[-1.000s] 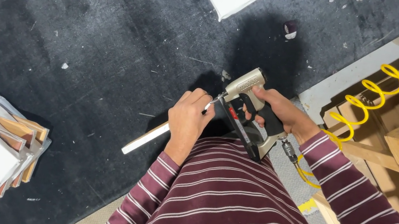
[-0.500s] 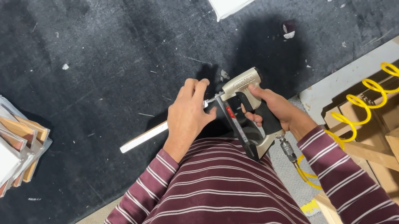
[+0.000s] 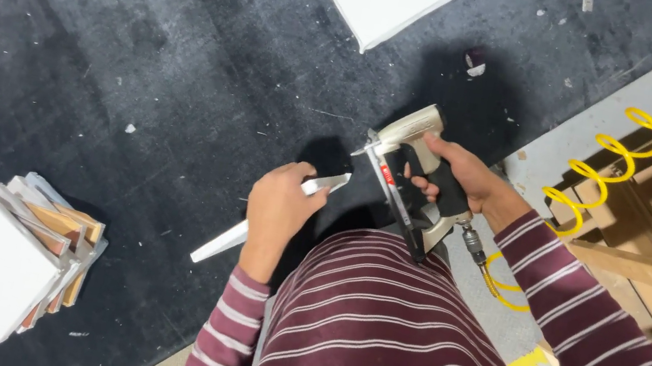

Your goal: Assembling small wooden picture frames by inserting backing boards and securing them with a pneumatic stapler.

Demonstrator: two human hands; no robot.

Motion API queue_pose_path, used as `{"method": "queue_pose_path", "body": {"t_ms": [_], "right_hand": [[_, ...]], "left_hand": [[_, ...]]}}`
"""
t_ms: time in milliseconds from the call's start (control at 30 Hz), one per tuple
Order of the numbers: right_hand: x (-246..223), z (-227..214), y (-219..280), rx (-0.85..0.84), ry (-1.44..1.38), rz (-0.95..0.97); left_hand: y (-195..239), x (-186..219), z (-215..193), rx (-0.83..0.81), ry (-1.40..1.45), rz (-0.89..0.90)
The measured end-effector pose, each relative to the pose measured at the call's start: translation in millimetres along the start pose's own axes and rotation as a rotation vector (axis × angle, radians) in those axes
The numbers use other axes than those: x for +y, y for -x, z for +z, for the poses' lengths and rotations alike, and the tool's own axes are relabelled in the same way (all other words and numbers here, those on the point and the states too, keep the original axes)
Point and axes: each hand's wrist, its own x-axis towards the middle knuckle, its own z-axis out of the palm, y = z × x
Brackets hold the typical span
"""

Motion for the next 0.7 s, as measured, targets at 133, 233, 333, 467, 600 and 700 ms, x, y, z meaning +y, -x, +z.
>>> {"method": "queue_pose_path", "body": {"t_ms": [133, 233, 333, 467, 600, 700], "right_hand": [[-13, 0, 4, -0.002, 0.019, -0.055], [-20, -2, 0, 0.114, 0.134, -0.213], [-23, -4, -12, 0.284, 0.385, -0.319], [-27, 18, -25, 0.566, 0.912, -0.298], [2, 0, -79, 0.604, 1.159, -0.323], [18, 1, -110, 0.549, 1.204, -0.221]], "left_hand": [[21, 0, -58, 0.082, 0.231, -0.039], [33, -14, -71, 0.197, 0.476, -0.016], [41, -37, -65, 0.226, 0.649, 0.045], [55, -62, -41, 0.225, 0.844, 0.049], [69, -73, -26, 0.227, 1.092, 0.029], [71, -118, 9, 0.254, 1.212, 0.135]]}}
